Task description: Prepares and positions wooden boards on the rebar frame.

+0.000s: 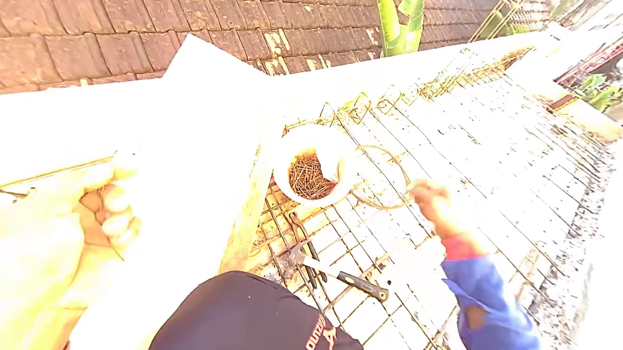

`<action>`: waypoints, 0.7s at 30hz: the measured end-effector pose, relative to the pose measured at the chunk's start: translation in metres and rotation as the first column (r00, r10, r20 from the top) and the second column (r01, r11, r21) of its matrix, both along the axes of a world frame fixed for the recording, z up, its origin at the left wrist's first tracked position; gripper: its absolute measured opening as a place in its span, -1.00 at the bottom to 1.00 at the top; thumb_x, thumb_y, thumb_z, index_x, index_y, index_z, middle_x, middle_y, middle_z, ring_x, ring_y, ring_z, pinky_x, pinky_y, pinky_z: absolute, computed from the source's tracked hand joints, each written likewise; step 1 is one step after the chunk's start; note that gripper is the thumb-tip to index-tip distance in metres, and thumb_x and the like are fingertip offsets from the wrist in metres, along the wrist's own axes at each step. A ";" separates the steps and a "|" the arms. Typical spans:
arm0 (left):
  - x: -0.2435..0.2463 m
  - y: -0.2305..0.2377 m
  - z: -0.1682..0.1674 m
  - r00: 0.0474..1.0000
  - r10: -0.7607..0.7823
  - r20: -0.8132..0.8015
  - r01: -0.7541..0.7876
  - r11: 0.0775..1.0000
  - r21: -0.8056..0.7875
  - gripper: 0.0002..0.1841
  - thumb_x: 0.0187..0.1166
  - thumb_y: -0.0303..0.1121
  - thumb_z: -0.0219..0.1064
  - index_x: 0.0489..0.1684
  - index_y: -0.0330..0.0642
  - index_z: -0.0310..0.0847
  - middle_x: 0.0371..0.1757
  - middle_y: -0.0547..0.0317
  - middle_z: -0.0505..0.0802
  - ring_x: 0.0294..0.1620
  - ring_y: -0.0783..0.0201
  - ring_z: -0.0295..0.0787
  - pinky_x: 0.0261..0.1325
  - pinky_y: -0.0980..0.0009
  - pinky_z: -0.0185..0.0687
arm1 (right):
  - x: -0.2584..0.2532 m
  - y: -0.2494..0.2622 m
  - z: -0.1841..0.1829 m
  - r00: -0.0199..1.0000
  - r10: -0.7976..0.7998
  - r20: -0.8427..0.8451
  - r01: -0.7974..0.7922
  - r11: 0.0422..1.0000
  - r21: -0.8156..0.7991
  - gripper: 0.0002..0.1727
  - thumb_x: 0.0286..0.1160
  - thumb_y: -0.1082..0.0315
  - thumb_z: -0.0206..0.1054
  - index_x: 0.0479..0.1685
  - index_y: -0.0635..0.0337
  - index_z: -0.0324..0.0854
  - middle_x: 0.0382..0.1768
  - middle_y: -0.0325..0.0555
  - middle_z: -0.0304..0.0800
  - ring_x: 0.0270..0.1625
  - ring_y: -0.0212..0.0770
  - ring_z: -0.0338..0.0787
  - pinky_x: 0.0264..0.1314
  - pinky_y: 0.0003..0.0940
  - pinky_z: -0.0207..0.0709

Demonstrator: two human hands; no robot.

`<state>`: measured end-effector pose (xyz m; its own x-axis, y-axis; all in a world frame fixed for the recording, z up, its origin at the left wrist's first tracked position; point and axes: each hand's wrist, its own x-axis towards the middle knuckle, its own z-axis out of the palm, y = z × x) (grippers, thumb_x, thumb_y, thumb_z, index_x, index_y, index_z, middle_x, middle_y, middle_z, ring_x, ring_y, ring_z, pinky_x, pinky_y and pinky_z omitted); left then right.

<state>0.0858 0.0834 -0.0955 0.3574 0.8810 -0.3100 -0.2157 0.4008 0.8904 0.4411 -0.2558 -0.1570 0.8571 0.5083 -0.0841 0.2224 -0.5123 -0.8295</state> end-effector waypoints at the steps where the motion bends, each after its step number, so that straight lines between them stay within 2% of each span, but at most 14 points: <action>1: -0.001 0.001 0.000 0.999 -0.003 0.034 0.004 1.000 -0.013 -0.65 0.86 -0.24 -0.08 -0.13 -0.02 0.69 -0.71 0.44 0.51 -0.87 0.61 0.24 -0.81 0.75 0.20 | -0.005 -0.007 0.028 0.998 -0.064 -0.006 0.064 0.990 0.124 -0.79 0.73 0.28 0.17 -0.15 0.02 0.74 -0.68 -0.40 0.42 -0.72 -0.53 0.24 -0.68 -0.58 0.15; 4: -0.001 0.006 0.002 0.990 -0.127 0.059 0.125 0.992 0.036 -0.63 0.89 -0.10 -0.09 -0.08 0.03 0.66 -0.80 0.49 0.30 -0.94 0.63 0.07 -0.89 0.74 0.08 | -0.013 -0.013 0.106 0.990 -0.144 -0.003 0.131 0.893 0.431 -0.76 0.77 0.28 0.13 -0.08 0.01 0.75 -0.78 -0.48 0.21 -0.81 -0.57 0.09 -0.78 -0.66 0.00; 6: 0.004 0.003 0.006 0.992 -0.123 0.009 0.122 0.990 0.068 -0.64 0.88 -0.08 -0.02 -0.05 0.03 0.72 -0.77 0.48 0.33 -0.92 0.61 0.10 -0.89 0.71 0.12 | -0.021 -0.008 0.140 0.991 -0.127 0.043 0.083 0.831 0.551 -0.75 0.76 0.31 0.11 -0.01 0.06 0.75 -0.78 -0.48 0.21 -0.81 -0.57 0.09 -0.79 -0.66 0.00; 7: 0.008 -0.001 0.010 0.995 -0.097 -0.019 0.098 0.992 0.079 -0.66 0.86 -0.12 0.03 -0.08 0.01 0.75 -0.72 0.45 0.44 -0.86 0.59 0.23 -0.83 0.69 0.24 | -0.027 -0.006 0.150 0.990 -0.106 0.091 0.032 0.806 0.592 -0.75 0.76 0.32 0.11 0.01 0.07 0.75 -0.76 -0.48 0.24 -0.80 -0.56 0.12 -0.79 -0.66 0.03; 9: 0.015 -0.010 0.020 0.997 -0.071 -0.032 0.073 0.995 0.070 -0.70 0.84 -0.17 0.08 -0.20 -0.02 0.72 -0.50 0.33 0.77 -0.63 0.48 0.66 -0.61 0.57 0.63 | -0.046 0.012 0.163 0.972 -0.034 0.235 -0.121 0.781 0.613 -0.76 0.76 0.32 0.09 0.08 0.02 0.70 -0.69 -0.46 0.32 -0.78 -0.54 0.17 -0.77 -0.66 0.09; 10: 0.019 -0.016 0.026 0.997 -0.078 -0.022 0.080 0.995 0.062 -0.68 0.85 -0.18 0.06 -0.23 -0.06 0.70 -0.43 0.26 0.83 -0.53 0.41 0.77 -0.52 0.49 0.72 | -0.061 0.026 0.163 0.950 0.019 0.310 -0.207 0.784 0.585 -0.74 0.77 0.32 0.08 0.15 -0.02 0.68 -0.61 -0.43 0.43 -0.75 -0.54 0.23 -0.75 -0.65 0.15; 12: 0.024 -0.024 0.035 0.993 -0.114 0.011 0.113 0.992 0.057 -0.63 0.88 -0.17 0.00 -0.20 -0.16 0.68 -0.34 0.15 0.87 -0.40 0.27 0.85 -0.33 0.33 0.84 | -0.099 0.071 0.150 0.905 0.144 0.400 -0.362 0.753 0.549 -0.72 0.71 0.35 0.14 0.23 -0.04 0.66 -0.37 -0.35 0.70 -0.64 -0.50 0.45 -0.67 -0.61 0.37; 14: 0.025 -0.030 0.041 0.987 -0.148 0.069 0.144 0.988 0.056 -0.58 0.91 -0.17 -0.04 -0.09 -0.28 0.67 -0.25 0.01 0.88 -0.29 0.15 0.89 -0.17 0.20 0.87 | -0.142 0.120 0.117 0.838 0.264 0.479 -0.495 0.736 0.461 -0.72 0.65 0.35 0.24 0.25 -0.01 0.68 -0.31 -0.30 0.78 -0.48 -0.40 0.67 -0.48 -0.44 0.64; 16: 0.023 -0.034 0.045 0.981 -0.130 0.141 0.125 0.991 0.047 -0.58 0.92 -0.18 -0.06 -0.02 -0.35 0.63 -0.21 -0.11 0.88 -0.25 0.04 0.92 -0.10 0.10 0.90 | -0.185 0.161 0.077 0.705 0.338 0.624 -0.619 0.722 0.308 -0.76 0.65 0.28 0.28 0.15 0.07 0.75 -0.41 -0.29 0.82 -0.49 -0.39 0.74 -0.48 -0.34 0.69; 17: 0.018 -0.035 0.047 0.981 -0.111 0.159 0.106 0.994 0.037 -0.57 0.92 -0.18 -0.07 -0.01 -0.36 0.62 -0.23 -0.12 0.87 -0.29 0.04 0.91 -0.12 0.11 0.90 | -0.205 0.174 0.061 0.636 0.371 0.677 -0.676 0.692 0.255 -0.74 0.65 0.28 0.25 0.12 0.11 0.78 -0.41 -0.25 0.84 -0.47 -0.36 0.76 -0.45 -0.29 0.71; 19: 0.007 -0.033 0.051 0.985 -0.046 0.164 0.043 0.999 0.023 -0.60 0.92 -0.17 -0.07 0.01 -0.31 0.60 -0.33 -0.06 0.82 -0.52 0.17 0.79 -0.41 0.29 0.82 | -0.234 0.193 0.039 0.543 0.390 0.743 -0.751 0.621 0.223 -0.72 0.67 0.30 0.19 0.09 0.14 0.79 -0.37 -0.22 0.87 -0.40 -0.34 0.82 -0.38 -0.30 0.74; 21: -0.006 -0.029 0.050 0.974 -0.006 0.228 0.000 1.000 0.027 -0.66 0.91 -0.19 -0.03 -0.04 -0.24 0.59 -0.54 0.09 0.65 -0.75 0.34 0.48 -0.71 0.49 0.50 | -0.247 0.203 0.031 0.518 0.416 0.747 -0.794 0.559 0.239 -0.70 0.71 0.30 0.17 0.13 0.14 0.80 -0.26 -0.20 0.91 -0.28 -0.35 0.87 -0.24 -0.35 0.79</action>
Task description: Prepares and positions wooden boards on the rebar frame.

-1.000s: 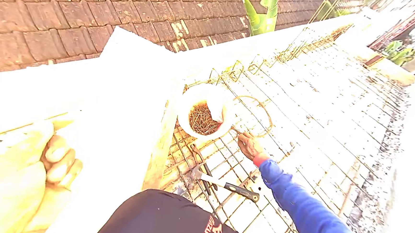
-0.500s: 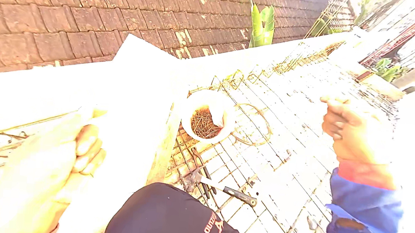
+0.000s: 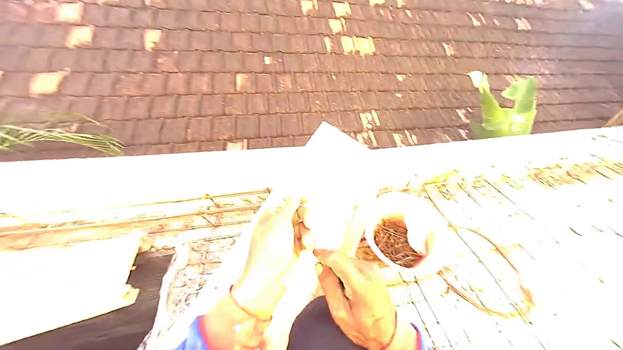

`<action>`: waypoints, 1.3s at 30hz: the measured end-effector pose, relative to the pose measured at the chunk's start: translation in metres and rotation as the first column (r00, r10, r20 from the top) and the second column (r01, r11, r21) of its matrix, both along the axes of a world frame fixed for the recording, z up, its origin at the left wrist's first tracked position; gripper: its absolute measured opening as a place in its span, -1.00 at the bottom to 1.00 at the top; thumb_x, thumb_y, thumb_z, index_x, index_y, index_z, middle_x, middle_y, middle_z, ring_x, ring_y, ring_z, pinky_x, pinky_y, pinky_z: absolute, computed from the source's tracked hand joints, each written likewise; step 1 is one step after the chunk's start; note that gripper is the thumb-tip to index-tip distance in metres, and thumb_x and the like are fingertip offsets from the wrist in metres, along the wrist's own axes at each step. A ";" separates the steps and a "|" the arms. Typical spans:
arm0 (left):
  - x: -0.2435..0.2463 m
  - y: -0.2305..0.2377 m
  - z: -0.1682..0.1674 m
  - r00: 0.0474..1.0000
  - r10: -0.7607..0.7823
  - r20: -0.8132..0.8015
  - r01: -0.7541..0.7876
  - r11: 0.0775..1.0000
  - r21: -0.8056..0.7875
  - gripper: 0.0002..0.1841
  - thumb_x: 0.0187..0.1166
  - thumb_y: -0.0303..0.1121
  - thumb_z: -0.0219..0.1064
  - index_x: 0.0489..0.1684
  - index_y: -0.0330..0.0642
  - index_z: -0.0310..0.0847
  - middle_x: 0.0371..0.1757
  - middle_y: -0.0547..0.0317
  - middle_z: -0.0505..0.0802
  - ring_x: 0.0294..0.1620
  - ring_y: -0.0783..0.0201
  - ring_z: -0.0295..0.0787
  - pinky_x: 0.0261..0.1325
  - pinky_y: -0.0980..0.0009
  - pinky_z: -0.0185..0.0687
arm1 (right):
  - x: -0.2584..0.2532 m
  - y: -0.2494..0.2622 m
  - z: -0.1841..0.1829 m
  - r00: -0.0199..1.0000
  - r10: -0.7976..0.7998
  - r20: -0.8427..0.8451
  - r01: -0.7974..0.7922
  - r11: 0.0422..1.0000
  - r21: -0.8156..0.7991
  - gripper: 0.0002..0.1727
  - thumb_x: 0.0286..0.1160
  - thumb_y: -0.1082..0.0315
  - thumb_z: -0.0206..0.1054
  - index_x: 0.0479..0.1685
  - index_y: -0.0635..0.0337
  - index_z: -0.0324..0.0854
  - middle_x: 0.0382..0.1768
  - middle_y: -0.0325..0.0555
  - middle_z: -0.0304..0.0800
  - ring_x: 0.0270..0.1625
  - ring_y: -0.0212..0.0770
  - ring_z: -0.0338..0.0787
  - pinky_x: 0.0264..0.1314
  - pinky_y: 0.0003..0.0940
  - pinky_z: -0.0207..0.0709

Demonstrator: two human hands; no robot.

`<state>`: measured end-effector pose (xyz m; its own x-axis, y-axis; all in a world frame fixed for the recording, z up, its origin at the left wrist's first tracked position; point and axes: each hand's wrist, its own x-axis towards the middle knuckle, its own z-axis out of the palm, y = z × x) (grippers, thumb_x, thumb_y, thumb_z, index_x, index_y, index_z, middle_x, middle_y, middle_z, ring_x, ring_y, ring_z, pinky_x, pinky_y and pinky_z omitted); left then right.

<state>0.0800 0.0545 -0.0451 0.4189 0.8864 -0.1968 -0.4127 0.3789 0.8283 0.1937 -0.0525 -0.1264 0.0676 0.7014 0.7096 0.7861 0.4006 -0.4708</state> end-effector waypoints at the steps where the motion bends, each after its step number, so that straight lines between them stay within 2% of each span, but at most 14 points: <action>1: -0.007 0.001 -0.003 0.998 -0.026 0.058 0.025 0.999 0.023 -0.67 0.91 -0.19 -0.05 -0.06 -0.20 0.57 -0.61 0.20 0.51 -0.81 0.42 0.32 -0.77 0.56 0.36 | -0.004 0.001 -0.001 0.999 0.029 -0.017 -0.029 0.999 -0.023 -0.70 0.73 0.29 0.17 0.15 0.14 0.79 -0.23 -0.20 0.92 -0.26 -0.37 0.87 -0.19 -0.37 0.79; 4: -0.023 0.004 -0.009 0.979 -0.131 0.154 0.104 0.979 0.173 -0.66 0.91 -0.21 -0.08 -0.03 -0.18 0.59 -0.69 0.30 0.36 -0.84 0.47 0.17 -0.79 0.60 0.23 | -0.011 0.002 0.001 0.991 0.092 -0.100 -0.109 0.977 -0.181 -0.68 0.78 0.13 0.17 0.17 0.08 0.74 -0.31 -0.24 0.82 -0.34 -0.39 0.76 -0.28 -0.38 0.70; 7: -0.039 0.005 -0.012 0.971 -0.165 0.172 0.099 0.936 0.337 -0.67 0.88 -0.27 -0.05 -0.12 -0.24 0.60 -0.71 0.29 0.35 -0.84 0.45 0.18 -0.79 0.58 0.23 | -0.005 0.011 0.013 0.956 0.103 -0.276 -0.164 0.964 -0.208 -0.59 0.79 0.03 0.14 0.22 0.12 0.71 0.01 -0.21 0.81 0.05 -0.35 0.79 0.10 -0.34 0.76; 9: -0.048 0.004 -0.017 0.971 -0.150 0.188 0.062 0.910 0.409 -0.70 0.88 -0.29 -0.04 -0.10 -0.24 0.58 -0.70 0.31 0.38 -0.83 0.47 0.21 -0.78 0.58 0.26 | 0.000 0.025 0.038 0.895 0.069 -0.440 -0.149 0.977 -0.151 -0.56 0.81 0.07 0.09 0.29 0.17 0.70 0.11 -0.21 0.86 0.15 -0.31 0.84 0.20 -0.28 0.79; 13: -0.051 -0.007 -0.032 0.983 -0.087 0.164 -0.010 0.856 0.517 -0.73 0.86 -0.31 0.03 -0.02 -0.25 0.64 -0.67 0.31 0.45 -0.77 0.49 0.29 -0.70 0.59 0.30 | -0.003 0.049 0.092 0.801 0.032 -0.597 -0.156 0.975 -0.158 -0.62 0.84 0.09 0.09 0.06 0.04 0.82 -0.14 -0.29 0.93 -0.04 -0.31 0.90 0.09 -0.33 0.81; 17: -0.053 -0.017 -0.038 0.992 -0.102 0.073 0.037 0.793 0.608 -0.71 0.86 -0.34 0.04 0.06 -0.34 0.66 -0.64 0.21 0.56 -0.74 0.46 0.37 -0.70 0.58 0.31 | -0.011 0.063 0.111 0.684 0.072 -0.726 -0.149 0.988 -0.042 -0.65 0.82 0.15 0.17 -0.11 0.12 0.83 -0.28 -0.12 0.88 -0.23 -0.16 0.87 -0.11 -0.25 0.82; 20: -0.050 -0.022 -0.036 0.993 -0.099 0.064 0.042 0.805 0.592 -0.69 0.89 -0.36 -0.04 0.11 -0.41 0.59 -0.59 0.08 0.64 -0.74 0.37 0.47 -0.74 0.52 0.43 | -0.013 0.061 0.113 0.709 0.018 -0.705 -0.152 0.980 -0.128 -0.59 0.84 0.13 0.12 -0.20 0.07 0.86 -0.30 -0.19 0.90 -0.24 -0.21 0.87 -0.13 -0.27 0.80; 23: -0.048 -0.019 -0.032 0.999 -0.019 0.048 -0.010 0.843 0.538 -0.68 0.90 -0.35 -0.09 0.05 -0.39 0.55 -0.60 0.04 0.64 -0.76 0.30 0.49 -0.75 0.47 0.46 | -0.021 0.055 0.107 0.803 0.007 -0.596 -0.270 0.896 -0.353 -0.65 0.81 0.07 0.12 -0.05 -0.09 0.84 -0.08 -0.37 0.82 -0.03 -0.38 0.77 0.02 -0.32 0.67; 25: -0.046 -0.016 -0.032 0.997 0.057 0.058 -0.078 0.866 0.493 -0.71 0.89 -0.35 -0.03 -0.07 -0.37 0.56 -0.65 0.08 0.54 -0.79 0.31 0.38 -0.78 0.47 0.35 | -0.026 0.052 0.101 0.813 0.064 -0.578 -0.351 0.847 -0.400 -0.62 0.82 0.05 0.11 0.30 -0.18 0.81 0.31 -0.44 0.76 0.28 -0.44 0.73 0.31 -0.36 0.66; 26: -0.046 -0.015 -0.032 0.995 0.085 0.057 -0.103 0.866 0.490 -0.73 0.88 -0.35 0.01 -0.08 -0.35 0.58 -0.66 0.12 0.49 -0.79 0.33 0.32 -0.78 0.48 0.28 | -0.027 0.051 0.099 0.794 0.075 -0.603 -0.365 0.853 -0.374 -0.62 0.81 0.08 0.13 0.38 -0.16 0.77 0.34 -0.42 0.75 0.30 -0.42 0.73 0.35 -0.37 0.66; 31: -0.050 -0.021 -0.027 0.991 0.130 0.027 -0.120 0.786 0.607 -0.74 0.86 -0.39 0.05 0.04 -0.38 0.63 -0.61 0.16 0.52 -0.72 0.37 0.33 -0.68 0.51 0.28 | -0.016 0.053 0.100 0.591 0.145 -0.794 -0.255 0.967 -0.013 -0.79 0.60 0.36 0.41 0.10 0.16 0.81 -0.19 0.02 0.90 -0.18 -0.05 0.89 0.01 -0.17 0.83; 33: -0.049 -0.026 -0.028 0.993 0.114 0.016 -0.097 0.756 0.647 -0.74 0.86 -0.39 0.05 0.06 -0.39 0.62 -0.58 0.15 0.56 -0.69 0.37 0.36 -0.67 0.53 0.30 | -0.017 0.052 0.100 0.511 0.182 -0.840 -0.219 0.973 0.077 -0.65 0.49 0.47 0.48 0.25 0.22 0.66 -0.31 0.14 0.86 -0.31 0.01 0.88 -0.13 -0.16 0.85; 35: -0.047 -0.030 -0.029 0.996 0.094 0.000 -0.070 0.741 0.668 -0.73 0.87 -0.37 0.05 0.09 -0.39 0.62 -0.55 0.11 0.60 -0.70 0.35 0.39 -0.69 0.52 0.32 | -0.018 0.050 0.098 0.485 0.172 -0.858 -0.190 0.978 0.089 -0.56 0.44 0.51 0.51 0.30 0.23 0.56 -0.34 0.16 0.87 -0.35 0.03 0.90 -0.17 -0.16 0.87; 39: -0.046 -0.034 -0.030 0.995 0.091 -0.043 -0.036 0.720 0.693 -0.73 0.87 -0.36 0.04 0.10 -0.39 0.61 -0.50 0.06 0.65 -0.73 0.30 0.43 -0.77 0.49 0.36 | -0.023 0.051 0.090 0.562 0.139 -0.815 -0.189 0.981 0.037 -0.84 0.62 0.37 0.40 -0.04 0.23 0.85 -0.36 0.09 0.88 -0.35 -0.05 0.88 -0.16 -0.23 0.85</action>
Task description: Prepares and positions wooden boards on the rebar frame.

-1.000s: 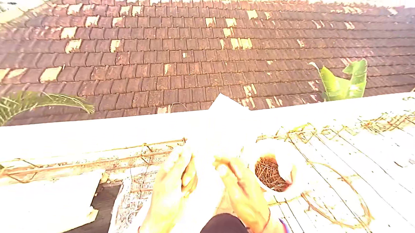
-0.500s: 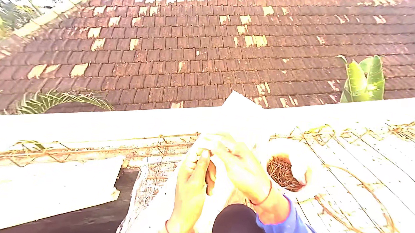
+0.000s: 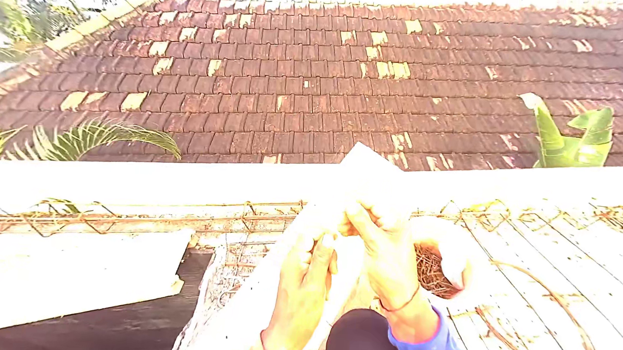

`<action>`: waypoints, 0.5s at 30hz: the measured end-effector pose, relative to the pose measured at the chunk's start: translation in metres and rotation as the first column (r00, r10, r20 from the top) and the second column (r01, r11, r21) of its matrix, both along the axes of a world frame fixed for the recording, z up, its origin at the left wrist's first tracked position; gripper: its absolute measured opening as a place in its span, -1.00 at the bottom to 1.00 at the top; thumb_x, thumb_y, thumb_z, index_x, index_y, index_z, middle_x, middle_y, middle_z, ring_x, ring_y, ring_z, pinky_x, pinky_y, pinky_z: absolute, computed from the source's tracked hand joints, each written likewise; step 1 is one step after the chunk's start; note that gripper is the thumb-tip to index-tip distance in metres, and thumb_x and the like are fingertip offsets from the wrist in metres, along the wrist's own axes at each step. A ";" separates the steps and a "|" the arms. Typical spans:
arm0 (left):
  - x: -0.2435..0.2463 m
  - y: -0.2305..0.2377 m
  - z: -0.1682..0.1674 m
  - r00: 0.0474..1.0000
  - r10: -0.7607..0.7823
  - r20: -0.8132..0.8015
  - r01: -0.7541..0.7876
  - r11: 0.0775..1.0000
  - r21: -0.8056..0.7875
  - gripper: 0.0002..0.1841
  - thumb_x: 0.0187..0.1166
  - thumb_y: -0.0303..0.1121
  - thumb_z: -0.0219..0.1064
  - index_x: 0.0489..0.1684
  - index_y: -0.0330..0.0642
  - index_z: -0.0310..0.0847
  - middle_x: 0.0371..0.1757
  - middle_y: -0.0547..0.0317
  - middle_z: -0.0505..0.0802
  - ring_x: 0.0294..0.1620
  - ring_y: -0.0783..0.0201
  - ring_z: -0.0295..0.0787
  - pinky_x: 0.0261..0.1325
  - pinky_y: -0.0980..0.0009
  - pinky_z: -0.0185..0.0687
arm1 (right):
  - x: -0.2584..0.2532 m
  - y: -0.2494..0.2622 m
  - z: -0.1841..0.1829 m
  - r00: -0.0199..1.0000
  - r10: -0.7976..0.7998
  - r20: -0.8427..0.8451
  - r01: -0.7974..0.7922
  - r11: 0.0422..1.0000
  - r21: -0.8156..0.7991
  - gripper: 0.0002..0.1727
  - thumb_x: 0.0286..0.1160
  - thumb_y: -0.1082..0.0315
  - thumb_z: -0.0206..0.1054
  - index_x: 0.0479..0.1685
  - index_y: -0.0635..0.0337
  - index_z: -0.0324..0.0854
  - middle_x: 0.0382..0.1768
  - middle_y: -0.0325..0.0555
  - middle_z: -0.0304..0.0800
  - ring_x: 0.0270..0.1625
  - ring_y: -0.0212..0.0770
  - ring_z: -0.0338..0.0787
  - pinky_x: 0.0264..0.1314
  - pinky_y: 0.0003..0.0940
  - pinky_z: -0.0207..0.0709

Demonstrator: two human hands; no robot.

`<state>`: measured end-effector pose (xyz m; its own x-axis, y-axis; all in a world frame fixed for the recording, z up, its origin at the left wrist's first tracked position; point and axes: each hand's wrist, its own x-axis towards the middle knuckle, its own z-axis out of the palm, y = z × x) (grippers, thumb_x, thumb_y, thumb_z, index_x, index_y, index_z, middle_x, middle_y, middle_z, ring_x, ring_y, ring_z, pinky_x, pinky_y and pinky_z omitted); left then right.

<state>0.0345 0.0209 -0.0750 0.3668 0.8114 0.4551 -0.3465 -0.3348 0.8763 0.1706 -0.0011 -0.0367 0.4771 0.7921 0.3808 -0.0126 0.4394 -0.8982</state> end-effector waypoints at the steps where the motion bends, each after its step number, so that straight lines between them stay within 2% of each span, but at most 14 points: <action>1: 0.000 -0.001 -0.001 1.000 0.002 -0.005 -0.002 1.000 -0.004 -0.72 0.87 -0.36 0.04 0.10 -0.39 0.61 -0.51 0.07 0.65 -0.73 0.30 0.42 -0.77 0.49 0.35 | -0.002 0.000 -0.002 0.999 0.005 0.037 -0.004 1.000 -0.025 -0.81 0.66 0.35 0.37 -0.01 0.19 0.87 -0.34 0.05 0.89 -0.33 -0.07 0.88 -0.14 -0.24 0.84; 5: 0.000 -0.001 -0.002 1.000 0.003 0.005 -0.003 0.999 -0.036 -0.72 0.88 -0.35 0.03 0.06 -0.37 0.61 -0.53 0.07 0.62 -0.74 0.30 0.40 -0.77 0.48 0.33 | -0.007 -0.003 -0.006 0.986 0.064 0.152 -0.044 0.991 -0.130 -0.75 0.72 0.26 0.30 0.06 0.06 0.90 -0.21 -0.14 0.93 -0.16 -0.16 0.92 0.03 -0.23 0.86; 8: 0.000 -0.001 0.000 1.000 0.011 0.023 -0.010 0.999 -0.044 -0.72 0.88 -0.36 0.02 -0.01 -0.37 0.60 -0.54 0.05 0.62 -0.74 0.30 0.40 -0.76 0.49 0.32 | -0.013 -0.007 -0.006 0.982 0.137 0.127 -0.111 0.975 -0.190 -0.73 0.75 0.24 0.28 0.01 0.09 0.91 -0.17 -0.15 0.95 -0.13 -0.19 0.91 0.04 -0.27 0.83; 13: -0.001 -0.002 -0.003 0.999 0.007 0.041 -0.005 0.999 -0.047 -0.72 0.87 -0.38 0.04 -0.01 -0.40 0.62 -0.53 0.04 0.62 -0.68 0.29 0.41 -0.67 0.48 0.35 | -0.016 -0.006 -0.010 0.976 0.210 0.048 -0.198 0.963 -0.183 -0.72 0.75 0.27 0.26 -0.03 0.12 0.92 -0.18 -0.03 0.93 -0.15 -0.13 0.88 0.00 -0.25 0.80; 15: 0.000 -0.003 -0.006 0.998 -0.011 0.055 0.014 0.999 -0.052 -0.73 0.87 -0.39 0.04 0.02 -0.40 0.62 -0.52 0.05 0.62 -0.66 0.30 0.41 -0.62 0.48 0.37 | -0.017 -0.006 -0.012 0.976 0.219 0.015 -0.214 0.963 -0.162 -0.71 0.75 0.29 0.25 -0.05 0.18 0.91 -0.22 0.04 0.90 -0.21 -0.11 0.84 -0.09 -0.25 0.75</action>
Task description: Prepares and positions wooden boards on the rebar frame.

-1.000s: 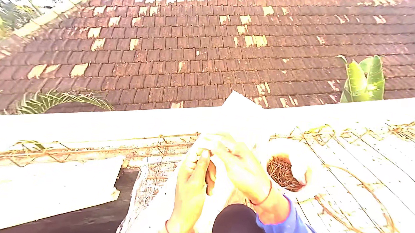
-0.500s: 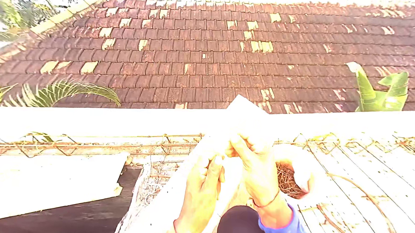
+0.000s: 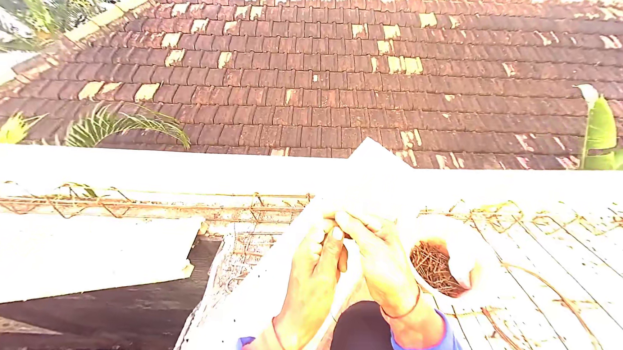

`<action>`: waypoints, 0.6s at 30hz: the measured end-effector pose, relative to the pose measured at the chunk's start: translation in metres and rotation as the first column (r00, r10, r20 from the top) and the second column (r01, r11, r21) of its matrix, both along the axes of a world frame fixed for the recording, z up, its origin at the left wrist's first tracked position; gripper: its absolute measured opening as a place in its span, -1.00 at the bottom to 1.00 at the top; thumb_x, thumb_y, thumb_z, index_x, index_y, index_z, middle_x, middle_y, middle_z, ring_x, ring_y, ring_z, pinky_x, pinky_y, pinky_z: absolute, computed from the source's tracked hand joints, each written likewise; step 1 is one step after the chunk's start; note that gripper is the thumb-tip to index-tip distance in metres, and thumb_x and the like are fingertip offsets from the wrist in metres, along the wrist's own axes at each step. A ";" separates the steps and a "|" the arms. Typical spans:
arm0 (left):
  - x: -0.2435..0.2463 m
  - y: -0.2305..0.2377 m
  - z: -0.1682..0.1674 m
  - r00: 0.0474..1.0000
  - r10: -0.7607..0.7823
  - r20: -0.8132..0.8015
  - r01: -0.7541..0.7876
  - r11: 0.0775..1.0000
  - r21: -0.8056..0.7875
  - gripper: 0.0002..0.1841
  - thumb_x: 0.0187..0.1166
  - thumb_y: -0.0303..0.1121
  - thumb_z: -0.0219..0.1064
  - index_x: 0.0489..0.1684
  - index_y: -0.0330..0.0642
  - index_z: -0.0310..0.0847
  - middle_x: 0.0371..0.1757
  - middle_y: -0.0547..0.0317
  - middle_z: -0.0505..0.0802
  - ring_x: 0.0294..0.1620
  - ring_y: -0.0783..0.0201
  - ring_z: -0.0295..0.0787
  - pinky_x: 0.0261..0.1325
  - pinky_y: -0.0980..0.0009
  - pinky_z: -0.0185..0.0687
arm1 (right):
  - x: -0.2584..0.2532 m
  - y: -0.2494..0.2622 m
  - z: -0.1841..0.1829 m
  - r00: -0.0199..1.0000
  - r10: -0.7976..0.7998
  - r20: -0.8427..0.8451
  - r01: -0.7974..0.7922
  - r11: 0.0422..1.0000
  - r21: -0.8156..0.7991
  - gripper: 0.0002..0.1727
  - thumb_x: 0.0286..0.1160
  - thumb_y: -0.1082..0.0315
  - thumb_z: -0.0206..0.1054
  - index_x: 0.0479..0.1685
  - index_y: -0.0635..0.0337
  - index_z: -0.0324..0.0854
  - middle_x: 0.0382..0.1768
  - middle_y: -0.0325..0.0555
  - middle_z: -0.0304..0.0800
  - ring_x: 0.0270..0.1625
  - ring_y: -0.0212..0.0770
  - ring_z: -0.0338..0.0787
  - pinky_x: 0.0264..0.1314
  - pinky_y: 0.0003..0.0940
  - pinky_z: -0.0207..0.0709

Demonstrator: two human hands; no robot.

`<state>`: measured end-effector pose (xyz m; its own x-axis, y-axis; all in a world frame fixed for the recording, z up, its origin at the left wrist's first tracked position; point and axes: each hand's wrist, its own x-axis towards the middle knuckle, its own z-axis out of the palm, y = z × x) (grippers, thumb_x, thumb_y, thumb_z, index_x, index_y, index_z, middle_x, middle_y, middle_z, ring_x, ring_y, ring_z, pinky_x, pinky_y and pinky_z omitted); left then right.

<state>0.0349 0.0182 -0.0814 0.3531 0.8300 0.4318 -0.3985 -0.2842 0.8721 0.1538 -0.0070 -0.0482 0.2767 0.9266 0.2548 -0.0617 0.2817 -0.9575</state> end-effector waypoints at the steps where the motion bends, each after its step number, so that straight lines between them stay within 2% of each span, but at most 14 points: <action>1: 0.001 0.000 -0.001 1.000 0.004 0.013 -0.004 1.000 -0.005 -0.74 0.87 -0.38 0.05 0.01 -0.39 0.63 -0.55 0.06 0.60 -0.66 0.31 0.40 -0.62 0.48 0.36 | -0.001 0.000 -0.001 1.000 -0.004 0.015 0.004 1.000 0.003 -0.71 0.75 0.28 0.24 -0.06 0.16 0.91 -0.22 0.02 0.90 -0.19 -0.12 0.83 -0.08 -0.25 0.74; 3: 0.001 -0.001 -0.001 0.997 0.075 0.034 -0.074 0.997 -0.026 -0.75 0.84 -0.34 0.09 -0.13 -0.28 0.65 -0.64 0.16 0.51 -0.70 0.36 0.35 -0.62 0.49 0.32 | -0.003 -0.001 -0.001 0.995 -0.008 0.101 0.008 1.000 -0.002 -0.71 0.77 0.19 0.24 0.01 0.03 0.91 -0.15 -0.11 0.92 -0.09 -0.16 0.85 0.06 -0.21 0.75; 4: -0.001 -0.001 0.003 0.992 0.117 0.044 -0.115 0.992 -0.044 -0.76 0.84 -0.31 0.08 -0.17 -0.20 0.62 -0.67 0.19 0.48 -0.71 0.37 0.33 -0.63 0.49 0.31 | -0.006 -0.002 -0.001 0.988 0.013 0.157 -0.012 1.000 -0.006 -0.69 0.79 0.14 0.21 0.15 -0.05 0.86 -0.08 -0.17 0.92 -0.04 -0.20 0.86 0.09 -0.21 0.77; 6: -0.013 0.000 0.019 0.981 0.184 0.059 -0.178 0.979 -0.099 -0.74 0.88 -0.20 0.04 -0.03 -0.13 0.58 -0.63 0.19 0.50 -0.73 0.38 0.35 -0.68 0.50 0.37 | -0.014 -0.003 0.001 0.953 0.158 0.257 -0.155 0.987 -0.032 -0.57 0.86 0.07 0.07 0.56 -0.14 0.59 0.06 -0.19 0.87 0.00 -0.22 0.86 0.11 -0.20 0.80; 7: -0.022 0.000 0.030 0.975 0.217 0.043 -0.208 0.966 -0.154 -0.73 0.90 -0.15 0.02 0.00 -0.10 0.54 -0.59 0.19 0.54 -0.71 0.39 0.42 -0.66 0.51 0.45 | -0.018 -0.006 0.001 0.925 0.240 0.295 -0.234 0.971 -0.053 -0.52 0.87 0.06 0.04 0.68 -0.14 0.44 0.06 -0.17 0.85 -0.05 -0.21 0.87 0.02 -0.21 0.81; 8: -0.028 0.006 0.040 0.967 0.250 0.042 -0.235 0.947 -0.219 -0.74 0.90 -0.17 0.01 0.02 -0.13 0.52 -0.50 0.17 0.62 -0.62 0.37 0.55 -0.57 0.47 0.59 | -0.022 -0.009 0.001 0.895 0.289 0.339 -0.279 0.957 -0.081 -0.50 0.86 0.02 0.06 0.71 -0.17 0.36 0.01 -0.18 0.86 -0.16 -0.21 0.89 -0.13 -0.26 0.85; 9: -0.033 0.015 0.049 0.959 0.276 0.066 -0.246 0.925 -0.288 -0.73 0.89 -0.22 0.03 0.08 -0.21 0.55 -0.41 0.09 0.72 -0.51 0.29 0.69 -0.45 0.38 0.72 | -0.025 -0.011 0.002 0.874 0.305 0.379 -0.295 0.952 -0.085 -0.51 0.84 -0.01 0.09 0.67 -0.16 0.36 -0.16 -0.18 0.84 -0.39 -0.23 0.84 -0.43 -0.34 0.79; 10: -0.039 0.021 0.056 0.958 0.281 0.064 -0.244 0.908 -0.341 -0.73 0.89 -0.25 0.04 0.10 -0.26 0.55 -0.35 0.03 0.78 -0.44 0.24 0.77 -0.38 0.33 0.77 | -0.027 -0.011 0.003 0.861 0.294 0.416 -0.290 0.954 -0.075 -0.56 0.83 -0.01 0.11 0.56 -0.11 0.41 -0.40 -0.18 0.75 -0.63 -0.24 0.67 -0.71 -0.40 0.56; 11: -0.046 0.026 0.064 0.958 0.285 0.031 -0.254 0.895 -0.365 -0.74 0.88 -0.27 0.06 0.07 -0.28 0.58 -0.32 0.00 0.82 -0.39 0.21 0.81 -0.34 0.32 0.79 | -0.029 -0.008 0.007 0.843 0.284 0.457 -0.292 0.955 -0.056 -0.64 0.83 0.00 0.11 0.39 -0.04 0.45 -0.56 -0.18 0.65 -0.79 -0.26 0.51 -0.87 -0.43 0.38; 12: -0.055 0.030 0.070 0.953 0.303 -0.019 -0.290 0.891 -0.350 -0.74 0.87 -0.29 0.08 -0.01 -0.29 0.61 -0.33 0.01 0.83 -0.39 0.24 0.81 -0.34 0.36 0.77 | -0.029 -0.003 0.010 0.816 0.279 0.506 -0.310 0.950 -0.025 -0.70 0.84 0.04 0.11 0.27 -0.01 0.47 -0.63 -0.21 0.60 -0.84 -0.29 0.43 -0.93 -0.46 0.27; 13: -0.066 0.033 0.075 0.943 0.327 -0.057 -0.328 0.894 -0.306 -0.75 0.86 -0.31 0.09 -0.10 -0.28 0.61 -0.35 0.05 0.82 -0.39 0.28 0.78 -0.33 0.43 0.72 | -0.031 0.002 0.013 0.772 0.250 0.585 -0.323 0.946 0.022 -0.73 0.83 0.09 0.14 0.26 0.00 0.48 -0.63 -0.27 0.61 -0.83 -0.33 0.43 -0.93 -0.50 0.26; 15: -0.091 0.042 0.073 0.921 0.379 -0.088 -0.388 0.881 -0.271 -0.75 0.84 -0.36 0.10 -0.24 -0.26 0.60 -0.39 0.10 0.85 -0.39 0.33 0.80 -0.25 0.48 0.73 | -0.040 0.018 0.017 0.613 0.103 0.783 -0.296 0.949 0.107 -0.66 0.80 0.11 0.19 0.40 0.00 0.49 -0.58 -0.36 0.63 -0.73 -0.41 0.51 -0.82 -0.49 0.37; 16: -0.103 0.045 0.066 0.908 0.409 -0.095 -0.418 0.860 -0.293 -0.73 0.83 -0.38 0.12 -0.28 -0.28 0.64 -0.40 0.09 0.88 -0.38 0.33 0.84 -0.23 0.48 0.76 | -0.049 0.028 0.018 0.505 0.028 0.863 -0.271 0.954 0.127 -0.61 0.80 0.10 0.19 0.47 -0.01 0.51 -0.51 -0.36 0.67 -0.62 -0.40 0.60 -0.67 -0.42 0.48; 18: -0.122 0.045 0.039 0.885 0.447 -0.128 -0.460 0.804 -0.376 -0.71 0.82 -0.37 0.11 -0.30 -0.28 0.68 -0.38 0.11 0.89 -0.38 0.33 0.83 -0.22 0.47 0.75 | -0.063 0.046 0.011 0.325 -0.044 0.945 -0.323 0.934 0.155 -0.60 0.80 0.13 0.17 0.45 0.09 0.58 -0.49 -0.25 0.69 -0.58 -0.29 0.63 -0.60 -0.25 0.49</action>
